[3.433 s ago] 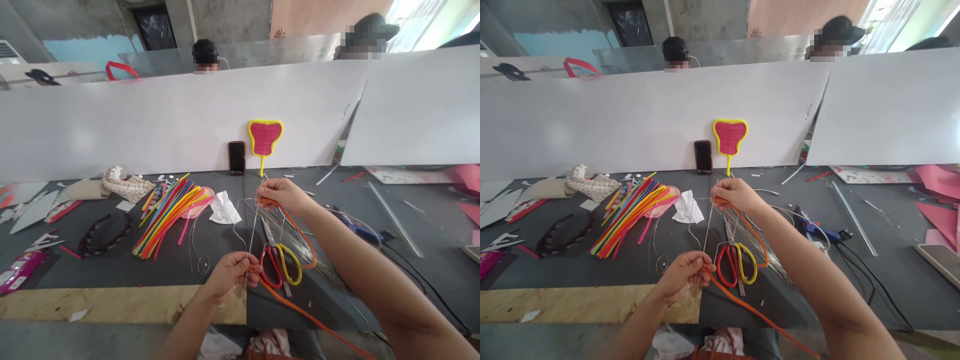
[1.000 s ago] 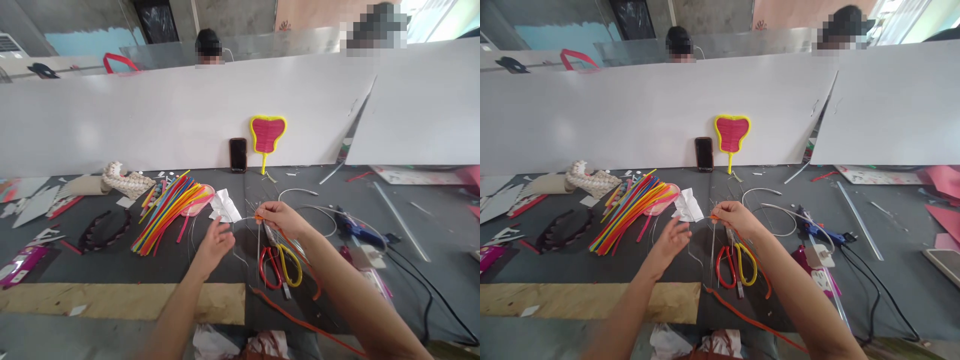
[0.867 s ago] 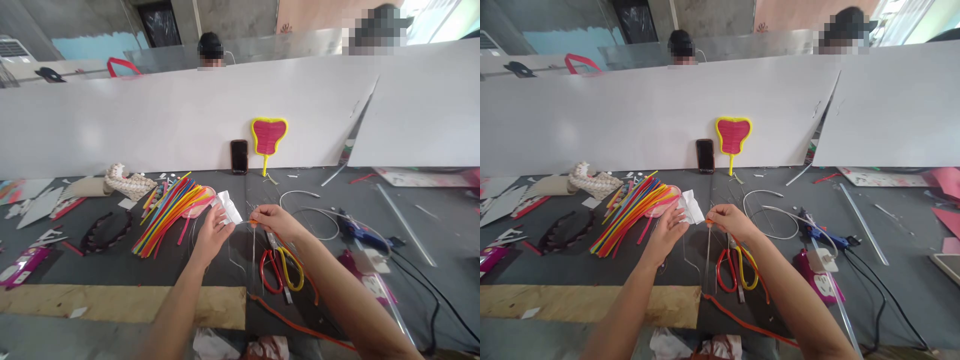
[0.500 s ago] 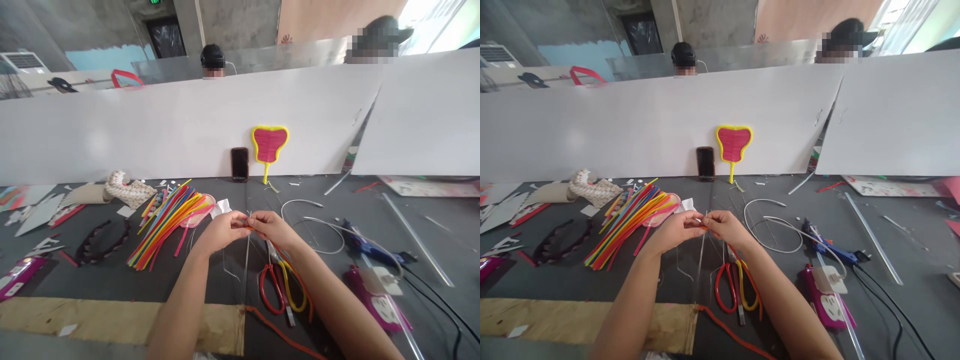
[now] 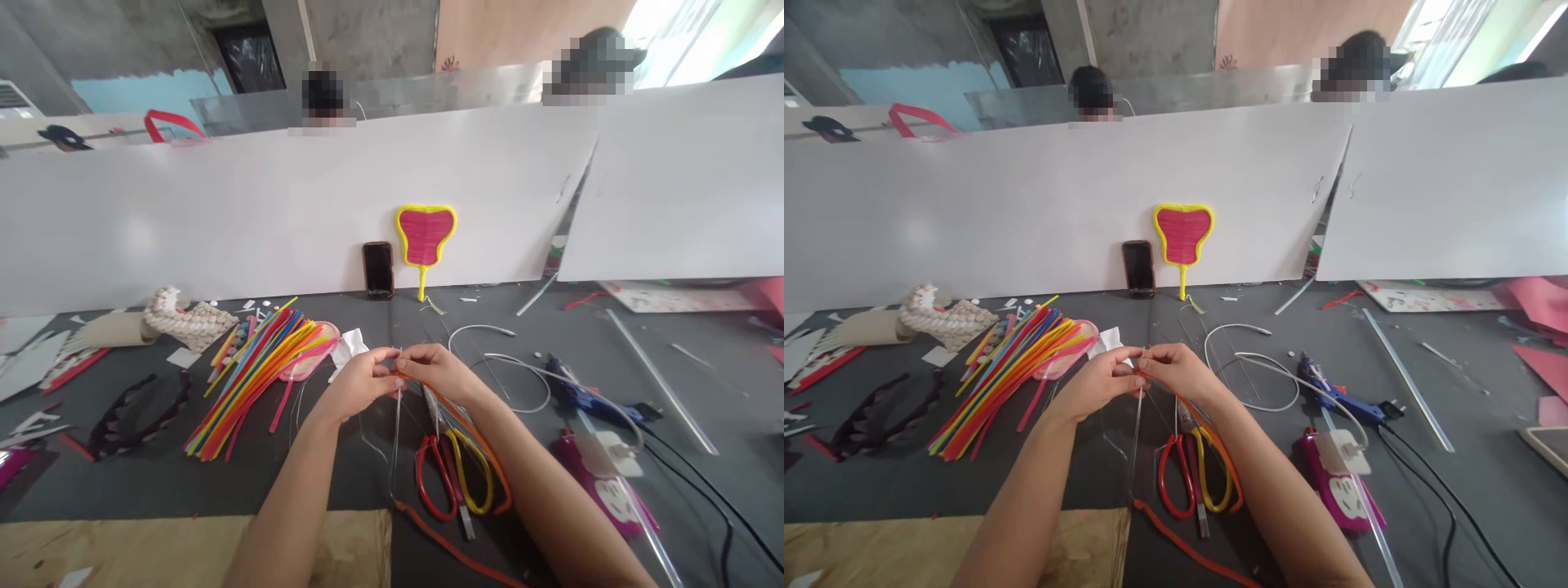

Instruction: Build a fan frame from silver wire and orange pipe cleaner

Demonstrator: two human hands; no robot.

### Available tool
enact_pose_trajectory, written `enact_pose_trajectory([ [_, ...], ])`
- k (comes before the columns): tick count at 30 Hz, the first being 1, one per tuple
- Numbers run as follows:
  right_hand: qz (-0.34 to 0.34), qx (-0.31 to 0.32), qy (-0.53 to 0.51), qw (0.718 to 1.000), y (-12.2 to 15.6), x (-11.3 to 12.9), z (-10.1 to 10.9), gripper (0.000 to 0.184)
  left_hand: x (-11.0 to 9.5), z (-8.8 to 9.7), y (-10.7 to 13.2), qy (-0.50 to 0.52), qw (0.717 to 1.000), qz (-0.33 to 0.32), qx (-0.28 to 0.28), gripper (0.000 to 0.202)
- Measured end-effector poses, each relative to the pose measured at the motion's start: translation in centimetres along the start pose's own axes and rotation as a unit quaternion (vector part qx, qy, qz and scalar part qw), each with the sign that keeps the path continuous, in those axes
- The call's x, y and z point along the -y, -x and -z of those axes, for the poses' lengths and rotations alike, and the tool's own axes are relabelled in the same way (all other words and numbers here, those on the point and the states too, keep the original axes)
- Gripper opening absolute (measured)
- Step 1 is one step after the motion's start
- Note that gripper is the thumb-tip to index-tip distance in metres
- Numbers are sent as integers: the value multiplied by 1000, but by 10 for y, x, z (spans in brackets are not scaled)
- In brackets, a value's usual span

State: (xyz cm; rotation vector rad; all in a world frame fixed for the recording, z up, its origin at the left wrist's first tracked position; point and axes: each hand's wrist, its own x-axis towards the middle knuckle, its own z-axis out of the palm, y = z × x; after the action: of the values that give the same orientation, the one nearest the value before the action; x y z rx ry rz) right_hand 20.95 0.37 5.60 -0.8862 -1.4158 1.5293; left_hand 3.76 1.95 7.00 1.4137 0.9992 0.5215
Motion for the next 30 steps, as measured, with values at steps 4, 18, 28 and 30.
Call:
enact_pose_trajectory([
  [4, -12, 29, -50, 998, 0, 2, -1, 29, -5, -1, -1, 3, 1000, -12, 16, 57],
  [18, 49, -222, 177, 958, 33, 47, 8, 21, -10, 12, -7, 44, 993, -54, -97, 60],
  [28, -110, -101, 163, 975, 19, -9, -52, 21, -9, 11, -9, 46, 990, -72, -113, 51],
  [30, -133, -98, 115, 980, 18, -11, -53, 27, -8, 11, -9, 41, 990, -76, -110, 51],
])
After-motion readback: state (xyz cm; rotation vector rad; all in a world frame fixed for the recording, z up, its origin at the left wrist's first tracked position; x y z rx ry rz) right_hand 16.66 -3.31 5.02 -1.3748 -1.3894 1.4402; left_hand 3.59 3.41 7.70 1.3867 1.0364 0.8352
